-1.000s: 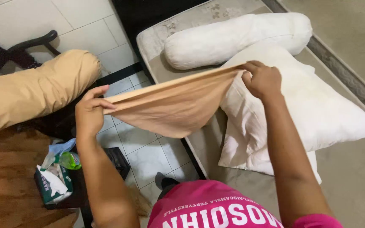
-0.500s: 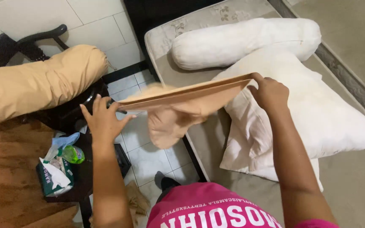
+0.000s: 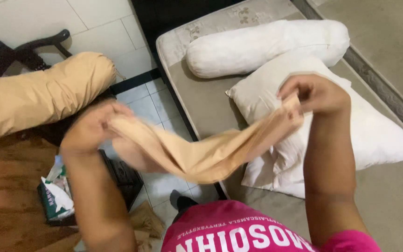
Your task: The person places a beige pillowcase over a white pillow on a mattress, then removes it. They then pick up a long cylindrical pillow from a chair and place it on the mattress, attempting to insert it into the same pillowcase and adjusting the fabric around it.
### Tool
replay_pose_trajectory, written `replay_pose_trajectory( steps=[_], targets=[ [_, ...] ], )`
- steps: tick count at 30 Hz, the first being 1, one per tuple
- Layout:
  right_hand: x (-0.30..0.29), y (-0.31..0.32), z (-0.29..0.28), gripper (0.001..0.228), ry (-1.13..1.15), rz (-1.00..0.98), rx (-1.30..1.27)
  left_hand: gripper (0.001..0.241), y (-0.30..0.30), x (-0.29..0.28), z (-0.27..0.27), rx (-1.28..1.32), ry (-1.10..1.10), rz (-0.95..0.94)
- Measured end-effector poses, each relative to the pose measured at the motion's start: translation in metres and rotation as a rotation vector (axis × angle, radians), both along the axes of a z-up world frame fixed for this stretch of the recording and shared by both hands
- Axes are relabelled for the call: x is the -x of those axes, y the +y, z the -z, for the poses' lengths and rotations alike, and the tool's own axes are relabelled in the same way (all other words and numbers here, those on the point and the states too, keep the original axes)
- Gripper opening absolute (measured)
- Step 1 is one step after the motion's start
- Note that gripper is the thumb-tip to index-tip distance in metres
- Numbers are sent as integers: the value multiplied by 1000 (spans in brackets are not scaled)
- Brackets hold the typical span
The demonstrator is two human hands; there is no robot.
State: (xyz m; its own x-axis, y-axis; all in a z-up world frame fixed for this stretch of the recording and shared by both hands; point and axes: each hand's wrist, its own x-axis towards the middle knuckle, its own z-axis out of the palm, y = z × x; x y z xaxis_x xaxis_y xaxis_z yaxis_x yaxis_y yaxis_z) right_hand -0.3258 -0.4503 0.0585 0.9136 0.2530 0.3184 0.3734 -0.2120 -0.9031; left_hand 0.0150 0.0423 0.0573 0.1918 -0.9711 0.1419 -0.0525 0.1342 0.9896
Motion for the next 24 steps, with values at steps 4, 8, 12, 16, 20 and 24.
replay_pose_trajectory(
  steps=[4, 8, 12, 16, 20, 24],
  targets=[
    [-71, 1, -4, 57, -291, 601, -703, 91, -52, -39, 5, 505, 353, -721],
    [-72, -16, 118, 84, -139, 466, -1256, 83, -14, -41, 144, 225, 595, -816],
    [-6, 14, 363, 60, 305, 453, -1218, 62, 25, -11, 266, -317, 468, -682],
    [32, 24, 448, 43, 684, 402, -1171, 41, 39, -20, 266, -279, 547, -829],
    [-26, 44, 285, 39, 499, 483, -931, 51, 36, -35, 223, -184, 492, -737],
    [-58, 75, 255, 45, 497, 725, -806, 49, -25, -11, 208, -551, -171, -938]
  ],
)
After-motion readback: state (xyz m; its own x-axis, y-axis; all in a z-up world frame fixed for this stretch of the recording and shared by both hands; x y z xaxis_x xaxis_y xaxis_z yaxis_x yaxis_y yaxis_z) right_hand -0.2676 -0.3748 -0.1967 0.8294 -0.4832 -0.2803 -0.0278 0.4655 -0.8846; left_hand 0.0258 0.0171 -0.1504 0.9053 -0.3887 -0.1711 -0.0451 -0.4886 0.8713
